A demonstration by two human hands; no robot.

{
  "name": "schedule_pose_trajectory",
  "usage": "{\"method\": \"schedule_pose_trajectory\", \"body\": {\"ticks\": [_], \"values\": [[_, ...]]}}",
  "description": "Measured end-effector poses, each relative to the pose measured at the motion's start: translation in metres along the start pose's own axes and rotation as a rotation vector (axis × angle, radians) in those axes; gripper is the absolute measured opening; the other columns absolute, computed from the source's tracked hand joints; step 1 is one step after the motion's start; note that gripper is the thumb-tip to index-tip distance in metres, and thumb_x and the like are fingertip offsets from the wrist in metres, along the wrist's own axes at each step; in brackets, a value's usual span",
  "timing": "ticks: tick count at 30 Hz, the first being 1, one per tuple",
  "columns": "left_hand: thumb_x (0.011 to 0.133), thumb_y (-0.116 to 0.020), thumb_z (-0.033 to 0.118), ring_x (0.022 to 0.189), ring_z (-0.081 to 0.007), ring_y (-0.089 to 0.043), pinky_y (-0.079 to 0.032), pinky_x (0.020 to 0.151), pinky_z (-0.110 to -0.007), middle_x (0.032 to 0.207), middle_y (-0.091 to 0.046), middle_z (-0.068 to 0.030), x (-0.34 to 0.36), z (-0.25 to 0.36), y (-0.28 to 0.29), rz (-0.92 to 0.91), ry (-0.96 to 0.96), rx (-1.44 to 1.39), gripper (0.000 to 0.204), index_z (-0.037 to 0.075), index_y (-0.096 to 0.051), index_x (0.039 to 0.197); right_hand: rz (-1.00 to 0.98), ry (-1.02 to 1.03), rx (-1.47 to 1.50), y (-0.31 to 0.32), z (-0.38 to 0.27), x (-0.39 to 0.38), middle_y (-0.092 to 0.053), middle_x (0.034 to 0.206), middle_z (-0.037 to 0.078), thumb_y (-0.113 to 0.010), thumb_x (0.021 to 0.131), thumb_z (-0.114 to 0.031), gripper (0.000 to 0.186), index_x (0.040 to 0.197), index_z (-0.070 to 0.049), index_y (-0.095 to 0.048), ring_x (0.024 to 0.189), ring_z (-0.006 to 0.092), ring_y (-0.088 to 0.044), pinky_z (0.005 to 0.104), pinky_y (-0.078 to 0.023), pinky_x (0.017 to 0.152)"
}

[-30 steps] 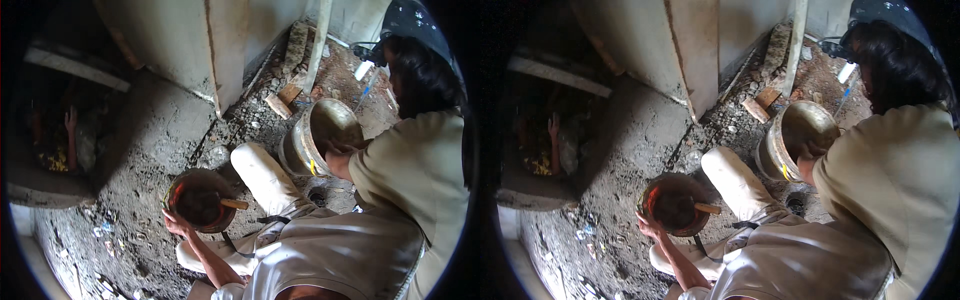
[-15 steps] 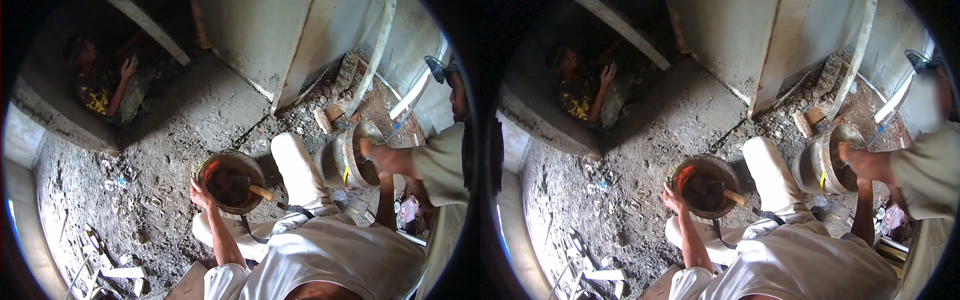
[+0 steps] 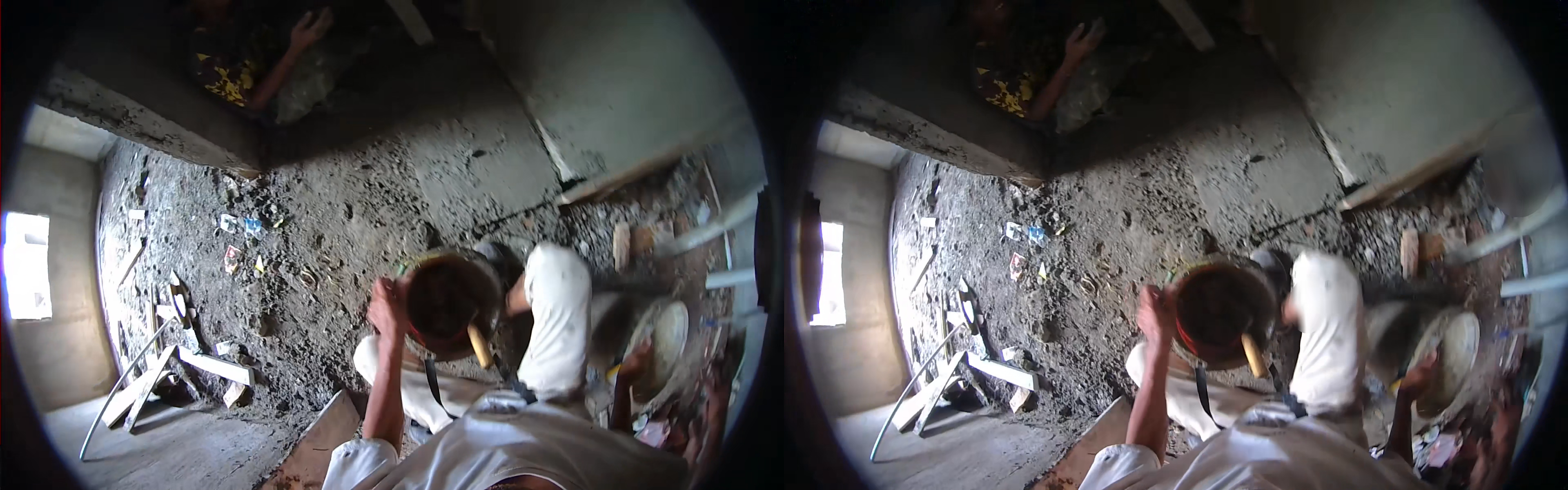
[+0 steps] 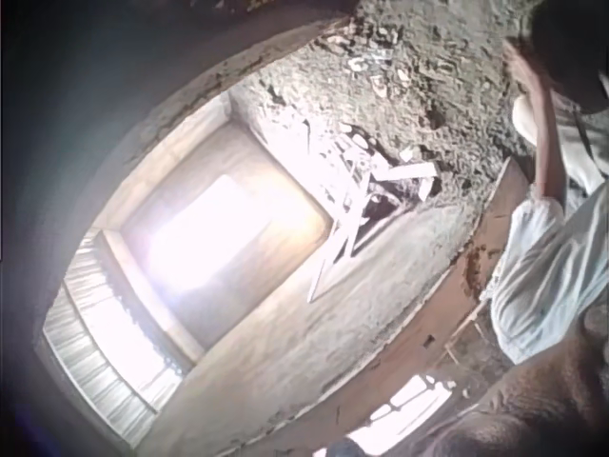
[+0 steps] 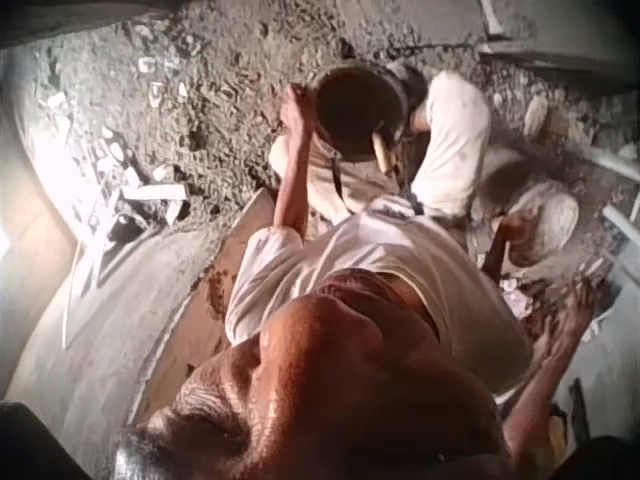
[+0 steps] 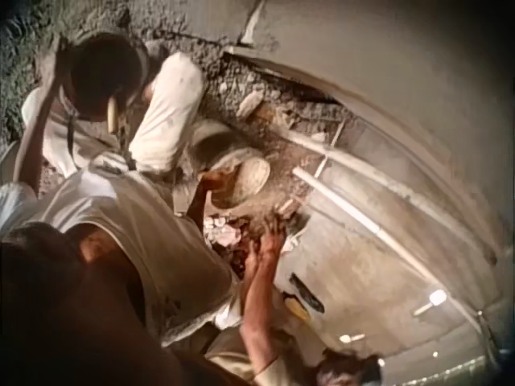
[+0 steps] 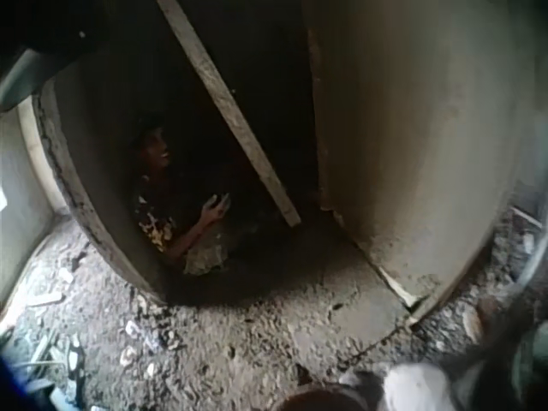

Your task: The person applies mortar onto a wall with a trowel, mixes mortar in buckets using the trowel and by hand, and washes their hands in a bucket of water.

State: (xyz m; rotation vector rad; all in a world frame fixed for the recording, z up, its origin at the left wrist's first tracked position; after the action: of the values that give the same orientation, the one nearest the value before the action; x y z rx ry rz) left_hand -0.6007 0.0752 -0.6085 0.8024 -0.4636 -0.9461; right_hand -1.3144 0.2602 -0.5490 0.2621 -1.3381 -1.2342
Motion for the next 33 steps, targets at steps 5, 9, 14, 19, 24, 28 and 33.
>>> {"method": "schedule_pose_trajectory", "body": {"ticks": [5,9,14,19,24,28,33], "values": [[0.076,-0.071,0.042,0.094,-0.0333,-0.055,-0.044,0.078,-0.044,0.094,-0.058,-0.0142,0.001,-0.051,0.016,0.067,0.18,0.14,0.049,0.005,-0.054,0.103,-0.458,-0.169,0.134,0.008,-0.06,0.024,-0.059,0.109,0.011,-0.05,0.093,-0.011,0.038,0.13,-0.003,-0.042,0.089,0.0161,-0.059,0.0298,-0.051,0.07],[0.088,-0.052,0.039,0.093,-0.0304,-0.053,-0.043,0.078,-0.043,0.093,-0.059,-0.0103,0.032,0.004,0.004,-0.304,-0.067,0.436,0.029,0.012,-0.057,0.098,-0.552,-0.137,0.205,0.019,-0.096,0.105,-0.059,0.109,0.01,-0.05,0.093,-0.012,0.038,0.13,-0.004,-0.042,0.088,0.0157,-0.059,0.0295,-0.05,0.068],[0.087,-0.047,0.031,0.069,-0.0342,-0.063,-0.051,0.06,-0.046,0.073,-0.061,-0.0106,-0.009,0.013,0.036,-0.39,0.336,0.311,0.021,0.021,-0.059,0.101,-0.75,0.019,0.532,0.072,-0.227,0.203,-0.058,0.11,0.009,-0.05,0.093,-0.012,0.039,0.13,-0.005,-0.043,0.085,0.0153,-0.059,0.0291,-0.05,0.066],[0.082,-0.055,0.035,0.077,-0.0341,-0.066,-0.053,0.065,-0.045,0.081,-0.067,-0.0148,0.036,0.034,0.109,-0.445,0.629,0.028,0.022,0.017,-0.067,0.088,-0.952,0.156,0.867,0.193,-0.375,0.285,-0.058,0.11,0.008,-0.05,0.092,-0.012,0.039,0.13,-0.007,-0.043,0.083,0.0149,-0.059,0.0288,-0.049,0.065],[0.078,-0.054,0.046,0.09,-0.0401,-0.063,-0.05,0.077,-0.048,0.093,-0.065,-0.0219,0.114,-0.004,0.266,-0.249,0.988,-0.38,0.043,0.007,-0.067,0.091,-1.196,0.305,1.04,0.356,-0.539,0.299,-0.058,0.111,0.007,-0.05,0.092,-0.012,0.039,0.131,-0.008,-0.043,0.081,0.0145,-0.059,0.0284,-0.049,0.063],[0.077,-0.052,0.051,0.096,-0.0424,-0.06,-0.048,0.082,-0.046,0.098,-0.063,-0.0259,0.163,-0.024,0.37,-0.091,0.985,-0.712,0.059,-0.002,-0.065,0.097,-1.357,0.423,1.092,0.494,-0.668,0.3,-0.057,0.111,0.006,-0.05,0.092,-0.012,0.04,0.131,-0.009,-0.043,0.079,0.0141,-0.059,0.0281,-0.049,0.061],[0.074,-0.056,0.045,0.09,-0.0332,-0.065,-0.051,0.077,-0.043,0.092,-0.066,-0.0213,0.219,-0.123,0.558,0.315,1.341,-0.991,0.05,-0.001,-0.066,0.093,-1.516,0.758,1.129,0.653,-0.859,0.287,-0.057,0.112,0.005,-0.05,0.091,-0.013,0.04,0.131,-0.01,-0.043,0.077,0.0137,-0.059,0.0277,-0.048,0.059]]}}
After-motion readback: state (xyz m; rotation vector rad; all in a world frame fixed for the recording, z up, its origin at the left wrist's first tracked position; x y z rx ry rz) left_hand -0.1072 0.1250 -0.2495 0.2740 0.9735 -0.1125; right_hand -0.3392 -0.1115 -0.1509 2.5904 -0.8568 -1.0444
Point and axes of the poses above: each hand's wrist, its own x-axis towards the middle knuckle, its own y-axis out of the back of the hand, z = x × y, the point moved 9 cm from there along x, towards the middle knuckle
